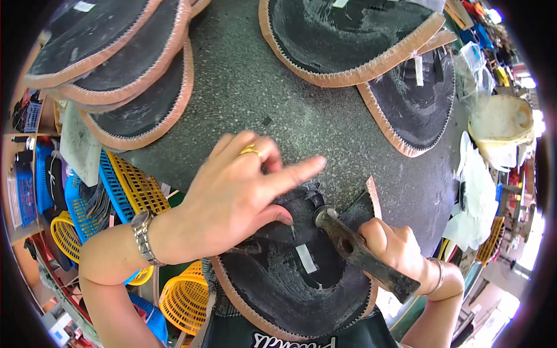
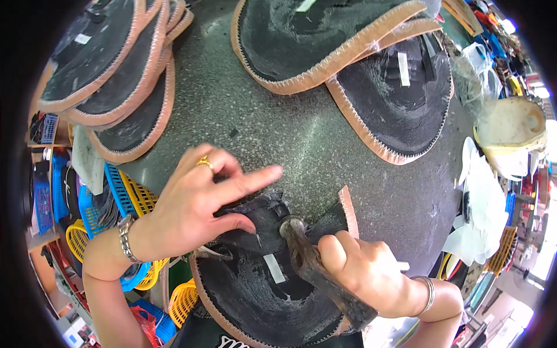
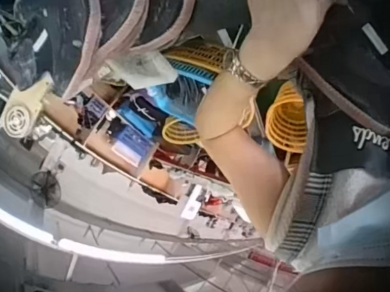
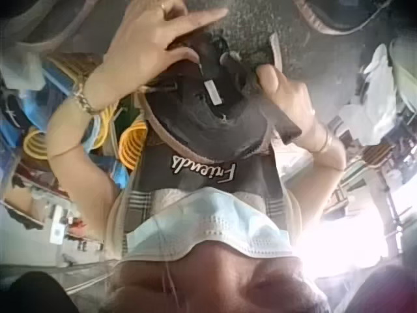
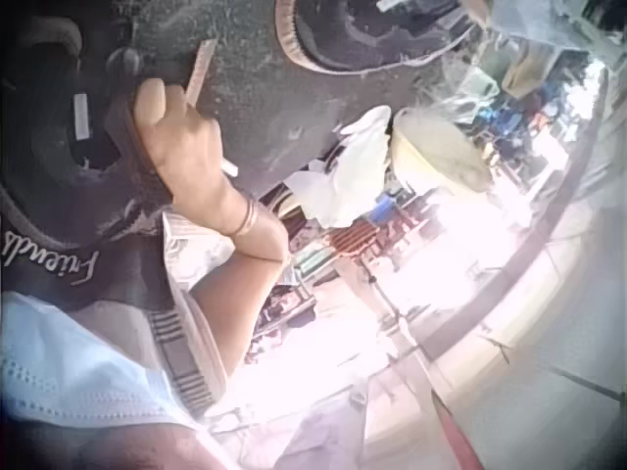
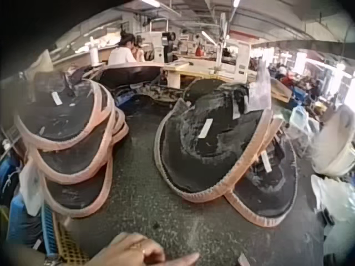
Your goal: Hammering various shoe components to secure them together during assembly.
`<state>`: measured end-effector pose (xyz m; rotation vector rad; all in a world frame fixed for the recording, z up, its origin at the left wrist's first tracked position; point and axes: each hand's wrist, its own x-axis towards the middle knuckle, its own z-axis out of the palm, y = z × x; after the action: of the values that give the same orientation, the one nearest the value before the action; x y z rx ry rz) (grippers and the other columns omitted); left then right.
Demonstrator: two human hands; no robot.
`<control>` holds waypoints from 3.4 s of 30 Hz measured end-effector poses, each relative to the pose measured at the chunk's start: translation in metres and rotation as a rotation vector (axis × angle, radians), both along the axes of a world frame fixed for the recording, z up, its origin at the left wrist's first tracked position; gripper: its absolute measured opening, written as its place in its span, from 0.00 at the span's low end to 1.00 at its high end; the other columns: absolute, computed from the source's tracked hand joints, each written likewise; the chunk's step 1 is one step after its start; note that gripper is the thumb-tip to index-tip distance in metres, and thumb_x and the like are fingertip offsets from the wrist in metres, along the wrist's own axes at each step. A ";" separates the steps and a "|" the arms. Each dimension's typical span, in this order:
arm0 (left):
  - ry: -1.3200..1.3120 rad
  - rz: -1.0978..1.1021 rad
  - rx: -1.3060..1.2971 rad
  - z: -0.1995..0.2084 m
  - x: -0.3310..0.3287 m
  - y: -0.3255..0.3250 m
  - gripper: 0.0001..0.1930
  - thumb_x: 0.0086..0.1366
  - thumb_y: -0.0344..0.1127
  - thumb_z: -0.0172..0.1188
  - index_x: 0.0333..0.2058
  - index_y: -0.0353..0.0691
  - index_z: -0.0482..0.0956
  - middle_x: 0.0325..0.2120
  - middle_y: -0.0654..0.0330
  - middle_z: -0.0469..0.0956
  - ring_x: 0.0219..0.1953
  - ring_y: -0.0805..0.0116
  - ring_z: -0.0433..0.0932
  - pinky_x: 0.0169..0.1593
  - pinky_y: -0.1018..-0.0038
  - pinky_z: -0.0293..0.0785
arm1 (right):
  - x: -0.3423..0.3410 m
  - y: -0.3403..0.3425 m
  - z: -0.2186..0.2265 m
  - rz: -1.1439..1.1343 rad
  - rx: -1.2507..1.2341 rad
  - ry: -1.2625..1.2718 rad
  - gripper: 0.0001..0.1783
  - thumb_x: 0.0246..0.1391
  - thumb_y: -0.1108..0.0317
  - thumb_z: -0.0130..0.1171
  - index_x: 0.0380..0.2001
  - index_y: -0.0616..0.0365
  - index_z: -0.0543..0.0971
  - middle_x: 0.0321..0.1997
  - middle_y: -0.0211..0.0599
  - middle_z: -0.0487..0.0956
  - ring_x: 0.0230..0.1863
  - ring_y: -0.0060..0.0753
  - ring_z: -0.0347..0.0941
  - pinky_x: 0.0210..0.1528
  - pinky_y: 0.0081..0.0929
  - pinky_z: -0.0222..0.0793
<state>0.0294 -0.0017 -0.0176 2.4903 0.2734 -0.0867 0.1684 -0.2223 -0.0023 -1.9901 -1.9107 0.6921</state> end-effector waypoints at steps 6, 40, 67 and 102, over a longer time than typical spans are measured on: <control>-0.170 -0.201 -0.022 -0.016 0.027 0.010 0.12 0.50 0.39 0.66 0.35 0.48 0.82 0.31 0.70 0.73 0.45 0.65 0.61 0.50 0.62 0.51 | -0.005 0.002 -0.006 -0.005 0.094 -0.039 0.12 0.45 0.71 0.59 0.25 0.59 0.65 0.18 0.32 0.62 0.12 0.26 0.66 0.08 0.25 0.59; -0.355 -0.086 -0.032 -0.034 0.007 0.011 0.18 0.32 0.36 0.73 0.29 0.53 0.84 0.25 0.77 0.73 0.35 0.64 0.61 0.41 0.69 0.52 | 0.016 0.036 0.004 -0.059 -0.016 0.073 0.11 0.45 0.72 0.56 0.31 0.61 0.67 0.19 0.37 0.68 0.14 0.37 0.70 0.12 0.31 0.66; -0.359 0.000 0.142 -0.027 -0.013 -0.008 0.15 0.39 0.30 0.69 0.30 0.50 0.83 0.25 0.77 0.71 0.35 0.63 0.59 0.41 0.68 0.51 | 0.028 0.059 0.017 0.053 -0.134 0.128 0.13 0.46 0.69 0.56 0.33 0.63 0.67 0.20 0.40 0.68 0.15 0.40 0.71 0.15 0.33 0.66; -0.286 0.172 0.063 -0.025 -0.016 -0.012 0.13 0.39 0.34 0.72 0.28 0.50 0.83 0.25 0.76 0.74 0.36 0.63 0.62 0.41 0.68 0.52 | 0.026 0.070 0.024 0.090 -0.206 0.009 0.16 0.42 0.68 0.57 0.32 0.60 0.63 0.18 0.41 0.68 0.13 0.45 0.69 0.13 0.37 0.65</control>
<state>0.0139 -0.0139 -0.0423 2.4898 0.3717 0.3508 0.1944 -0.1523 0.0214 -2.0237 -2.0063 0.9553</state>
